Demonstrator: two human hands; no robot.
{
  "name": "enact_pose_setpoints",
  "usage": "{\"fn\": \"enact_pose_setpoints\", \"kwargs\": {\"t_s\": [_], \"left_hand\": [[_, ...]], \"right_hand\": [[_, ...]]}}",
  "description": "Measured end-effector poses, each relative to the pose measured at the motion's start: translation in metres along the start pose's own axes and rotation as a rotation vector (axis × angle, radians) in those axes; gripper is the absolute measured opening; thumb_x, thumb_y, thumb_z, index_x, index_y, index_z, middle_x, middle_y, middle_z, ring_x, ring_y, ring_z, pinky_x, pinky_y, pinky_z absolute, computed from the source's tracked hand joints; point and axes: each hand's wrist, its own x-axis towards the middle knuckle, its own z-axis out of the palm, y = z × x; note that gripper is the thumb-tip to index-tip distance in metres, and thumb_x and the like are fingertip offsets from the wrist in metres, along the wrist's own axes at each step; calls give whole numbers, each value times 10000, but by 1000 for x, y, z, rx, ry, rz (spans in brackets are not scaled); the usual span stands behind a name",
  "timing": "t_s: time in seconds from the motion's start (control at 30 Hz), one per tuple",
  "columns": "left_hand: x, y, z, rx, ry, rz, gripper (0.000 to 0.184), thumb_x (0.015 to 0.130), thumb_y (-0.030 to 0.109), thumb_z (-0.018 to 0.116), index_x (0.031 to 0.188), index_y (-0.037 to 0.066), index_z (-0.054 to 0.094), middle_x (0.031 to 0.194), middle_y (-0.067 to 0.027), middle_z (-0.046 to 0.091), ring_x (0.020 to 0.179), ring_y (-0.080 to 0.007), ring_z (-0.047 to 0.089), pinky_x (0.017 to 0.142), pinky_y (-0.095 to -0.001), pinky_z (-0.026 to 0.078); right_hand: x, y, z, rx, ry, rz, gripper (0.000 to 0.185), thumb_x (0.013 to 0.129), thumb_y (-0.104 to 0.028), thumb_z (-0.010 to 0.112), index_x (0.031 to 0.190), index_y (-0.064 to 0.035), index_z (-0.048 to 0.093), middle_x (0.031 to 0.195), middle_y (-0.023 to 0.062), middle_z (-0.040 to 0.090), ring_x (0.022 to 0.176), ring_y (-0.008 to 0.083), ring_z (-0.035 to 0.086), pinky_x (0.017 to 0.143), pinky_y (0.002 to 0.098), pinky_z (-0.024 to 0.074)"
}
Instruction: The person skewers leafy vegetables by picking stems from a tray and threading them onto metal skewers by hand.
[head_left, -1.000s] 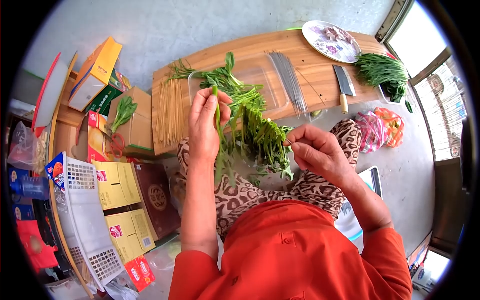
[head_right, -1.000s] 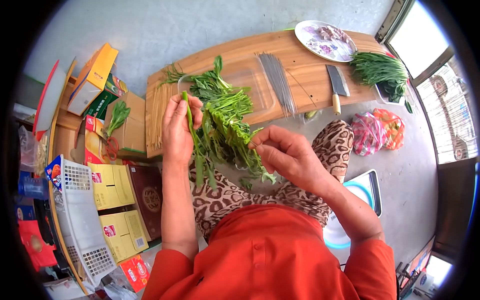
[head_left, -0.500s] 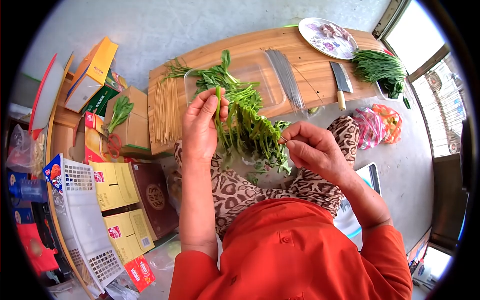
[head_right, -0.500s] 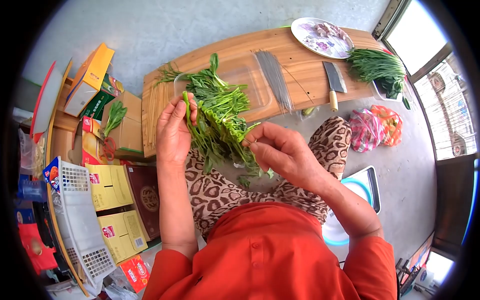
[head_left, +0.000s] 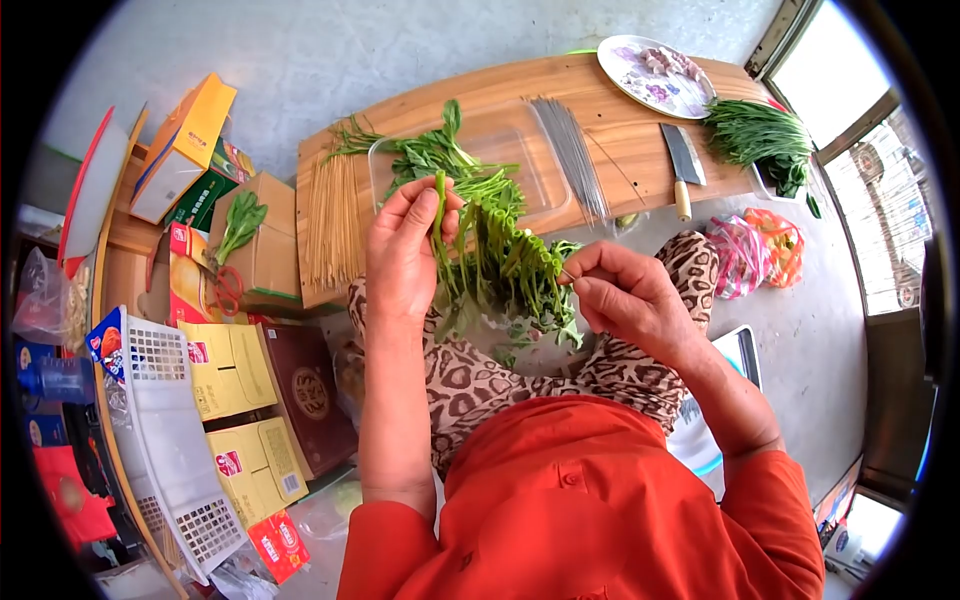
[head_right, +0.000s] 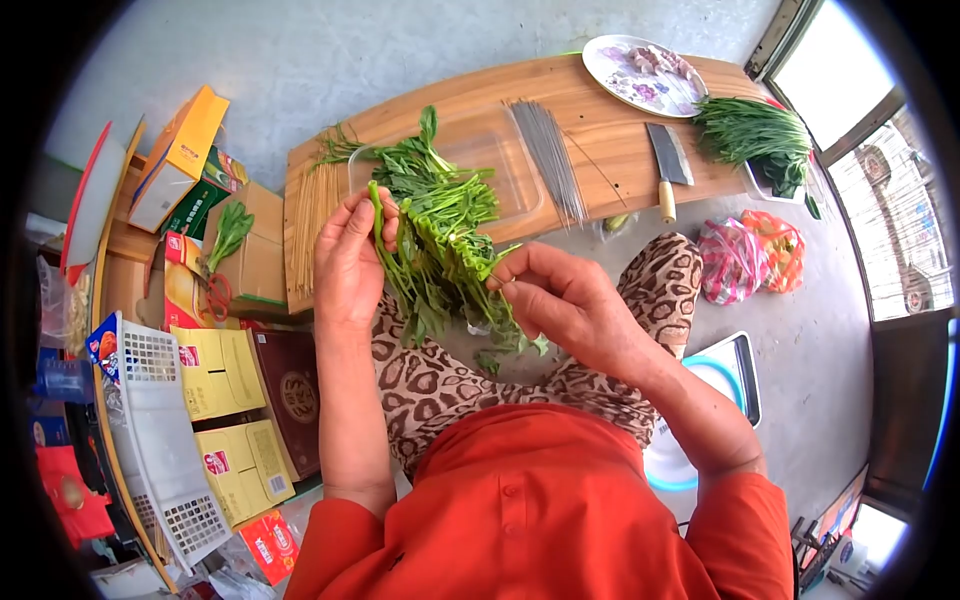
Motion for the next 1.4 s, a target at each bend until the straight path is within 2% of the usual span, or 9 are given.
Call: {"fn": "enact_pose_setpoints", "kwargs": {"t_s": [0.33, 0.43, 0.5, 1.07, 1.13, 1.17, 1.23, 1.33, 1.4], "left_hand": [[-3, 3, 2, 9, -18, -18, 189, 915, 149, 600, 1025, 0, 638, 874, -69, 652, 736, -113, 554, 647, -238, 425], [-4, 3, 1, 62, -15, -19, 231, 922, 187, 589, 1047, -4, 628, 890, -43, 629, 756, -118, 516, 655, -247, 384], [-2, 3, -1, 60, -29, -5, 192, 906, 151, 616, 1022, 1, 649, 889, -71, 665, 740, -106, 570, 645, -229, 434], [-7, 8, 0, 96, -47, -49, 183, 874, 137, 656, 1016, 21, 659, 869, -32, 654, 705, -104, 538, 638, -237, 424], [-7, 11, -4, 99, -109, -103, 230, 865, 144, 663, 1049, 10, 630, 989, -55, 660, 861, -128, 582, 761, -271, 451], [-6, 11, -3, 98, -109, -100, 230, 865, 144, 663, 1049, 10, 630, 989, -55, 660, 861, -128, 582, 761, -271, 451], [-2, 12, 1, 168, -191, -35, 250, 853, 152, 675, 1056, 14, 627, 1033, -78, 658, 958, -162, 599, 881, -298, 454], [1, 11, 2, 159, -320, -137, 272, 837, 157, 691, 1061, 16, 626, 1066, -94, 652, 1011, -177, 595, 950, -325, 433], [4, 8, 5, 145, -337, -152, 294, 820, 139, 706, 1072, 15, 618, 1057, -91, 652, 992, -170, 596, 928, -314, 444]], "right_hand": [[-2, -2, -2, -16, -25, 10, 135, 947, -102, 499, 1018, 0, 553, 638, -40, 470, 569, 30, 415, 506, 198, 330], [-3, 1, -2, -1, -21, -20, 130, 947, -98, 500, 1017, -1, 551, 637, -38, 469, 571, 32, 417, 510, 199, 334], [-4, 1, -3, 11, -19, -14, 130, 947, -98, 501, 1017, -1, 552, 638, -35, 471, 573, 33, 420, 512, 200, 337], [-2, -3, -2, 43, -59, -14, 142, 954, -106, 502, 1034, -1, 554, 646, -34, 483, 585, 34, 438, 518, 196, 341], [0, -2, -3, 5, -52, -24, 143, 953, -111, 510, 1032, -4, 561, 645, -35, 481, 591, 36, 436, 521, 197, 338], [0, -5, -3, 3, -53, -26, 143, 953, -111, 510, 1032, -4, 561, 645, -35, 481, 591, 36, 436, 521, 197, 338], [-2, -13, -4, 51, -48, 21, 151, 954, -135, 516, 1028, -15, 573, 632, -35, 491, 542, 26, 412, 481, 192, 315], [1, -19, -12, 40, -71, 79, 163, 957, -158, 514, 1020, -24, 584, 609, -35, 501, 479, 14, 374, 428, 184, 277], [2, -20, -13, 44, -53, 49, 164, 957, -165, 514, 1027, -35, 586, 584, -27, 490, 404, 15, 316, 376, 178, 220]]}}
